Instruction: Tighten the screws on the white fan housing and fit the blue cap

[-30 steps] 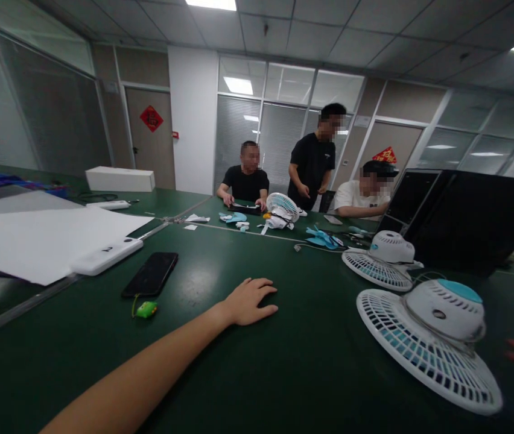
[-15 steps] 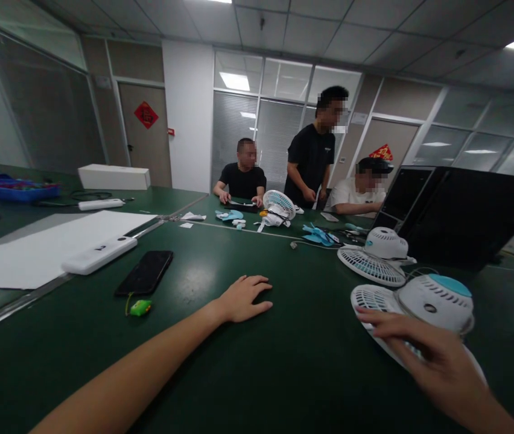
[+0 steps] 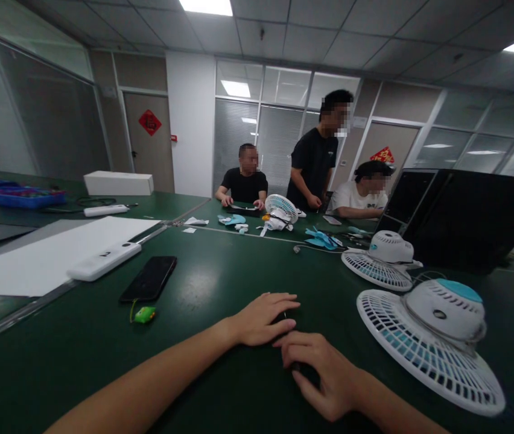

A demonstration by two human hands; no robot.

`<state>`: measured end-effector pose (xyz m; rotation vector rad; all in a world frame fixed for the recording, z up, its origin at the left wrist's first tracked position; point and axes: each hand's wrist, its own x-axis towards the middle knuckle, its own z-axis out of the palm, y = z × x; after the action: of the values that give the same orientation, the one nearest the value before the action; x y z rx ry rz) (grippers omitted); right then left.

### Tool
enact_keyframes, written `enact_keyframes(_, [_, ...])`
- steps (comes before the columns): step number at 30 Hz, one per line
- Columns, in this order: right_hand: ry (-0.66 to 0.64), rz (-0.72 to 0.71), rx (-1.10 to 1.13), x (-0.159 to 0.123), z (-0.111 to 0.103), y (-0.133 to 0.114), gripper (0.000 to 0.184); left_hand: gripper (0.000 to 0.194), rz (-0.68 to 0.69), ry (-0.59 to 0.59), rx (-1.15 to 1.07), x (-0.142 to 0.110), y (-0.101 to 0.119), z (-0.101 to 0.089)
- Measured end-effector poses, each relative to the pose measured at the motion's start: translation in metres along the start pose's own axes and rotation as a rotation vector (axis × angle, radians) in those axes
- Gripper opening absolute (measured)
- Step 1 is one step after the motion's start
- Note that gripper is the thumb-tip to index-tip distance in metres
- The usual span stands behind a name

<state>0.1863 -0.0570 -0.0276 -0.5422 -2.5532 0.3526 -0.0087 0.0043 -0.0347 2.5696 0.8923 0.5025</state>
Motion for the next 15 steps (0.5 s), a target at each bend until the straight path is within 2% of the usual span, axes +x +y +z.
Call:
enact_keyframes(2, [0.054, 0.0, -0.097, -0.005, -0.01, -0.003, 0.015, 0.041, 0.03, -0.071, -0.02, 0.001, 0.006, 0.002])
enact_keyframes(4, [0.163, 0.024, -0.264, -0.017, -0.029, 0.001, 0.012, 0.04, 0.039, -0.114, -0.03, 0.001, 0.008, 0.003])
enact_keyframes(6, [0.32, 0.102, -0.424, -0.036, -0.062, 0.013, 0.014, 0.04, 0.038, -0.13, -0.033, 0.001, 0.008, 0.002])
enact_keyframes(8, [0.513, 0.233, -0.595, -0.059, -0.103, 0.028, 0.016, 0.04, 0.033, -0.144, -0.037, 0.0, 0.008, 0.0])
enact_keyframes(9, [0.62, 0.363, -0.83, -0.07, -0.124, 0.035, 0.017, 0.04, 0.029, -0.15, -0.041, 0.0, 0.009, -0.001])
enact_keyframes(10, [0.636, 0.513, -0.992, -0.082, -0.144, 0.042, 0.026, 0.042, 0.024, -0.155, -0.045, 0.0, 0.01, -0.003])
enact_keyframes(11, [0.557, 0.648, -1.041, -0.092, -0.161, 0.047, 0.032, 0.043, 0.017, -0.157, -0.05, -0.001, 0.011, -0.004])
enact_keyframes(13, [0.413, 0.905, -0.963, -0.106, -0.187, 0.053, 0.03, 0.044, 0.005, -0.154, -0.056, -0.001, 0.012, -0.005])
enact_keyframes(15, [0.359, 1.056, -0.818, -0.114, -0.201, 0.053, 0.024, 0.042, 0.0, -0.148, -0.058, -0.001, 0.013, -0.005])
